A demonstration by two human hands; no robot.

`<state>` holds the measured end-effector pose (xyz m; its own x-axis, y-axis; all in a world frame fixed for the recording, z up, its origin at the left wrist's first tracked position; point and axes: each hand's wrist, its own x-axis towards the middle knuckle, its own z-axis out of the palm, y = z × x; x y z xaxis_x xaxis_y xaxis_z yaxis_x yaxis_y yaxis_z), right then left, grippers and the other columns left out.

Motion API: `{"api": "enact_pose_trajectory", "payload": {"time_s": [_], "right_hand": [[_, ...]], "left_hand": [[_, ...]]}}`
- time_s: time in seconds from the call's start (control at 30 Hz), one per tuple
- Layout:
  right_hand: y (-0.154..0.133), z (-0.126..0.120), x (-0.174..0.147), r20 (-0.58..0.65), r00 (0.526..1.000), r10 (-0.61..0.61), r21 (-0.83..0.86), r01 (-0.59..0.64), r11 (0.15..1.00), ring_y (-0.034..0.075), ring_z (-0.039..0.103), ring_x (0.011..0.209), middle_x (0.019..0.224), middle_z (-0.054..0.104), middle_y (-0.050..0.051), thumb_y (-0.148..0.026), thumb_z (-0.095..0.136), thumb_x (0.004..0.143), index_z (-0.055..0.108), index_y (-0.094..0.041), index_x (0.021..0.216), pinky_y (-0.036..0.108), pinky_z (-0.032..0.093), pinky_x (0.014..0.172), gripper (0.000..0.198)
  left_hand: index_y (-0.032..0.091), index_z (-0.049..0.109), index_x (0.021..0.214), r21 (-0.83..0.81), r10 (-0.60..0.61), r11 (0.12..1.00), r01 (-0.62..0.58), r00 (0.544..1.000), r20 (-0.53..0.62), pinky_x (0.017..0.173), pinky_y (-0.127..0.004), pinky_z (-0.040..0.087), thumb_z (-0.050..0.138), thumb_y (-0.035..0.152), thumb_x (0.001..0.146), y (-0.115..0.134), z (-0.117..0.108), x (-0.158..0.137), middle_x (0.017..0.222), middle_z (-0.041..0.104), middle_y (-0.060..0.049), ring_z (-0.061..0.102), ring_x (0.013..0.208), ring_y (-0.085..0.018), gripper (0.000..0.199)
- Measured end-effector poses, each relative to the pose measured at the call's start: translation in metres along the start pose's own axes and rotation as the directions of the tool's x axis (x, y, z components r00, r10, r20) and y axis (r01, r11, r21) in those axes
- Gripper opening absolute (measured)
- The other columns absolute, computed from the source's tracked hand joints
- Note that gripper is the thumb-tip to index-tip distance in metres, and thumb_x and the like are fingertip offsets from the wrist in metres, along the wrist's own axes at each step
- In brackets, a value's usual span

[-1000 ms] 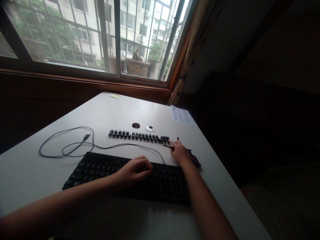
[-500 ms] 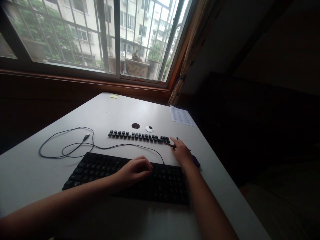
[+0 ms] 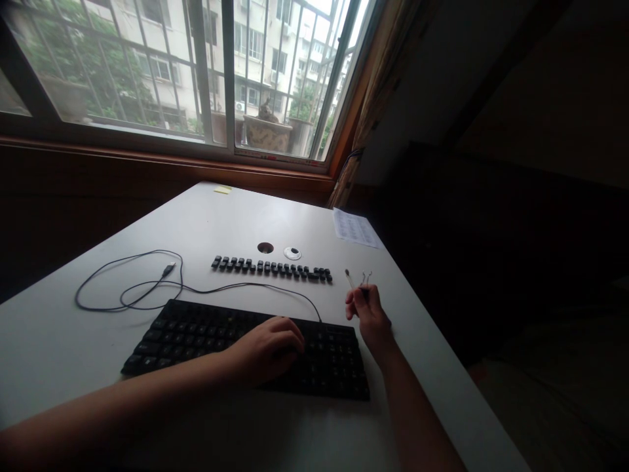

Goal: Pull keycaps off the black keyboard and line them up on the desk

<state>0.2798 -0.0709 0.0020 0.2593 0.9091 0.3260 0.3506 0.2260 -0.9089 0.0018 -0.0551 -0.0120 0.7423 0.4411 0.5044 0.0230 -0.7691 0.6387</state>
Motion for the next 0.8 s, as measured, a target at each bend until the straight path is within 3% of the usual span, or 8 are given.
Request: {"api": "enact_pose_trajectory", "payload": {"time_s": [0.1, 0.2, 0.4, 0.6, 0.8], "right_hand": [[-0.004, 0.001, -0.014, -0.066, 0.997, -0.034, -0.041, 0.031, 0.999, 0.018, 0.061, 0.082, 0.091, 0.060, 0.001, -0.053, 0.051, 0.094, 0.056, -0.026, 0.090, 0.034, 0.053, 0.078, 0.029], [-0.008, 0.000, -0.024, -0.096, 0.992, -0.083, -0.213, 0.061, 0.975, 0.021, 0.058, 0.092, 0.095, 0.061, 0.004, -0.050, 0.056, 0.092, 0.065, -0.024, 0.091, 0.036, 0.050, 0.085, 0.028], [-0.017, 0.000, -0.039, 0.010, 0.997, -0.083, -0.344, 0.081, 0.936, 0.020, 0.056, 0.075, 0.082, 0.057, 0.003, -0.046, 0.060, 0.091, 0.072, -0.025, 0.097, 0.034, 0.048, 0.070, 0.025], [-0.026, 0.011, -0.043, 0.147, 0.986, -0.078, -0.257, 0.114, 0.960, 0.018, 0.058, 0.071, 0.088, 0.060, 0.004, -0.041, 0.062, 0.090, 0.073, -0.025, 0.093, 0.032, 0.049, 0.066, 0.020], [-0.029, 0.016, -0.042, 0.209, 0.976, -0.065, -0.222, 0.112, 0.969, 0.016, 0.057, 0.068, 0.083, 0.058, 0.003, -0.038, 0.062, 0.092, 0.073, -0.024, 0.092, 0.031, 0.049, 0.065, 0.018]], "left_hand": [[0.017, 0.067, 0.108, 0.130, 0.103, 0.985, -0.111, 0.993, 0.062, 0.097, -0.032, 0.050, 0.058, 0.016, 0.088, 0.003, 0.004, -0.002, 0.115, 0.066, -0.007, 0.059, 0.107, -0.021, 0.022], [0.016, 0.064, 0.119, 0.245, 0.185, 0.947, -0.210, 0.975, 0.122, 0.106, -0.034, 0.046, 0.054, 0.023, 0.093, 0.005, 0.009, -0.004, 0.127, 0.064, -0.008, 0.055, 0.118, -0.022, 0.028], [0.012, 0.055, 0.133, 0.414, 0.217, 0.858, -0.305, 0.945, 0.246, 0.114, -0.038, 0.039, 0.045, 0.030, 0.099, 0.005, 0.018, -0.011, 0.147, 0.049, -0.011, 0.044, 0.136, -0.026, 0.040], [0.011, 0.051, 0.137, 0.460, 0.189, 0.829, -0.319, 0.933, 0.306, 0.117, -0.040, 0.035, 0.044, 0.033, 0.100, 0.007, 0.021, -0.013, 0.151, 0.044, -0.014, 0.042, 0.139, -0.027, 0.044], [0.010, 0.049, 0.138, 0.459, 0.184, 0.830, -0.316, 0.933, 0.310, 0.116, -0.040, 0.035, 0.044, 0.033, 0.099, 0.007, 0.021, -0.013, 0.149, 0.045, -0.014, 0.042, 0.138, -0.028, 0.045]]}}
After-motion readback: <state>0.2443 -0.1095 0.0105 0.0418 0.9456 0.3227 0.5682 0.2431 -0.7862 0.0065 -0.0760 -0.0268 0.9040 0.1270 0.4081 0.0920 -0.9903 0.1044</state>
